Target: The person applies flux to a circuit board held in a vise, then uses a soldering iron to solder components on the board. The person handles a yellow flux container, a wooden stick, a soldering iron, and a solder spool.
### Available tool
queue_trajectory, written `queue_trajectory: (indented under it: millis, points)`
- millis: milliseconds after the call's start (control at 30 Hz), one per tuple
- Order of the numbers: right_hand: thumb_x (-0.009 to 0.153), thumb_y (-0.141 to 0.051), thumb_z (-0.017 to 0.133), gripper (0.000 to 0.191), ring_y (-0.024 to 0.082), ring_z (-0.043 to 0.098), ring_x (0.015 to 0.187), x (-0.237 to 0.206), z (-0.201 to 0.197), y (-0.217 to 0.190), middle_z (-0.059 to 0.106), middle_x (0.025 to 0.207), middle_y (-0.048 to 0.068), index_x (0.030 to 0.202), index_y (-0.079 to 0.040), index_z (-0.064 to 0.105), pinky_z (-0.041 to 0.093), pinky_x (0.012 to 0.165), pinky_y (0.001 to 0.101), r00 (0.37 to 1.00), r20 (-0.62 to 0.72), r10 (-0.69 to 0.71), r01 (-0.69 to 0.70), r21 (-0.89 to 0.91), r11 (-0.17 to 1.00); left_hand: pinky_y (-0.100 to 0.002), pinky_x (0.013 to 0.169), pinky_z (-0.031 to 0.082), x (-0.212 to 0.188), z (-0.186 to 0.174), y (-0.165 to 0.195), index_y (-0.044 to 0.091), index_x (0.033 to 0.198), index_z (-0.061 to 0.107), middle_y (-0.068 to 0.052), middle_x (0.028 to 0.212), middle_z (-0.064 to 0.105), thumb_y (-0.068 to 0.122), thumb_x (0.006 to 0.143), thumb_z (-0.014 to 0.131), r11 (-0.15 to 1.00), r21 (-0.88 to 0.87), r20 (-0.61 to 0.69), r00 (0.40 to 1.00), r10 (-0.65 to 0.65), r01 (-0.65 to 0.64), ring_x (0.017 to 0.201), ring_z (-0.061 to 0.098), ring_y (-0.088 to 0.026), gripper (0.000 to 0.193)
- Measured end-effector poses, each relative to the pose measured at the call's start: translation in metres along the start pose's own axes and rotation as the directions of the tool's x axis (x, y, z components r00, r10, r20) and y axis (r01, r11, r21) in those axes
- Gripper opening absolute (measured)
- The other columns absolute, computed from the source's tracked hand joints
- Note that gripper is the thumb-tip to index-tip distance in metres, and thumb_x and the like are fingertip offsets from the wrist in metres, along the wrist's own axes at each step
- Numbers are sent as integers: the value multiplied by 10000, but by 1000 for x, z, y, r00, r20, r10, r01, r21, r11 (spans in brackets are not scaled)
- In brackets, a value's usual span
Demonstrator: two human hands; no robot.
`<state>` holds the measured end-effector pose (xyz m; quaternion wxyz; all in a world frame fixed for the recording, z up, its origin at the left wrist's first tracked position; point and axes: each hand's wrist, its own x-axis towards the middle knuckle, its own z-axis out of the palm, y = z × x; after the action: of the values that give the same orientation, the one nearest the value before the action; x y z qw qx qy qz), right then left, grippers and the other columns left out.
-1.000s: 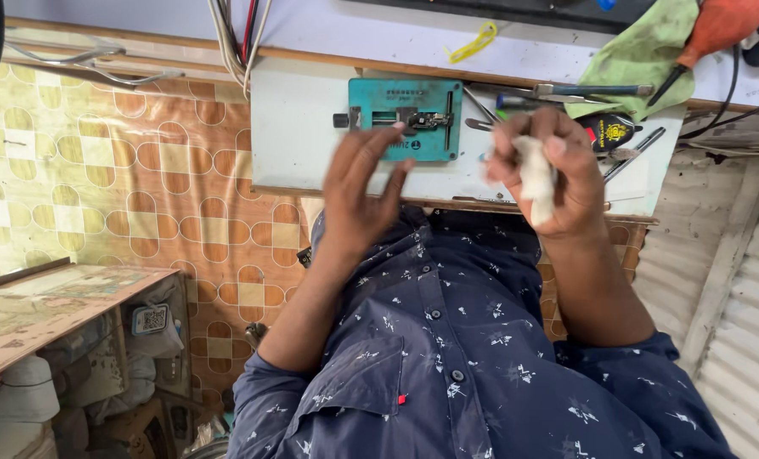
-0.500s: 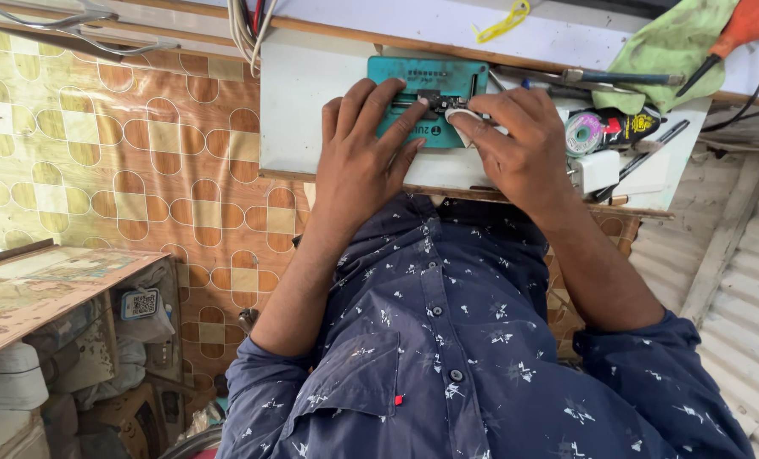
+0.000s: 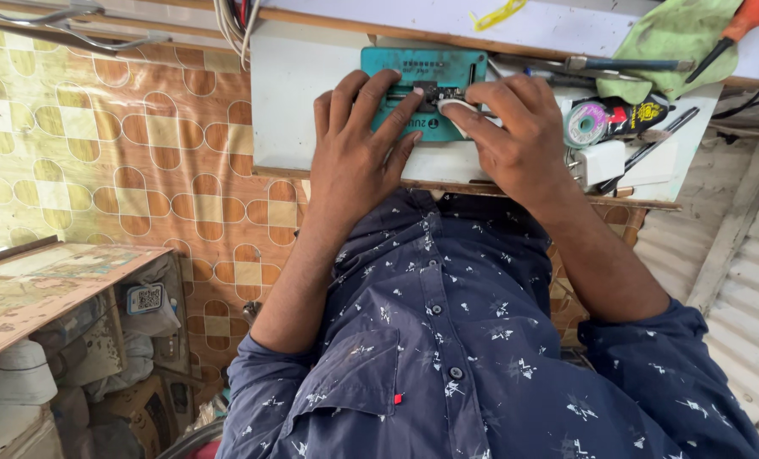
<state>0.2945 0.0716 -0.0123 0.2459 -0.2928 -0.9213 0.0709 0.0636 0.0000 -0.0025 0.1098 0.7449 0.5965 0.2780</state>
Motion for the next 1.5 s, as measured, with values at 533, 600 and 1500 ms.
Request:
queue_trajectory:
  millis: [533,600,1500]
  points:
    - [892,34,771,372,220,562,963,-11,3,9,641,1139,28,1232,-117,791,435,813,373,1000,17,13,-13,22,1000,-486,1127,369,1,3,1,127,1415,659,-78,1505,499,294,1050,773,1000,10,61,998,-13,12,1380,444,-304,417]
    - [894,36,770,349,222,562,972,-10,2,11,638,1114,34,1210,-109,787,433,818,371,1000,17,-1,1,17,1000,-474,1118,368,0,6,-2,125,1412,654,-75,1502,492,284,1054,766,1000,8,63,998,-11,10,1376,439,-295,407]
    - [833,8,785,338,227,543,995,-2,0,11,625,1117,23,1152,-101,796,421,851,385,1000,-5,-19,19,-8,1000,-442,1098,364,-3,14,-11,129,1382,658,-60,1485,475,297,1062,755,999,30,49,999,10,-12,1355,432,-269,374]
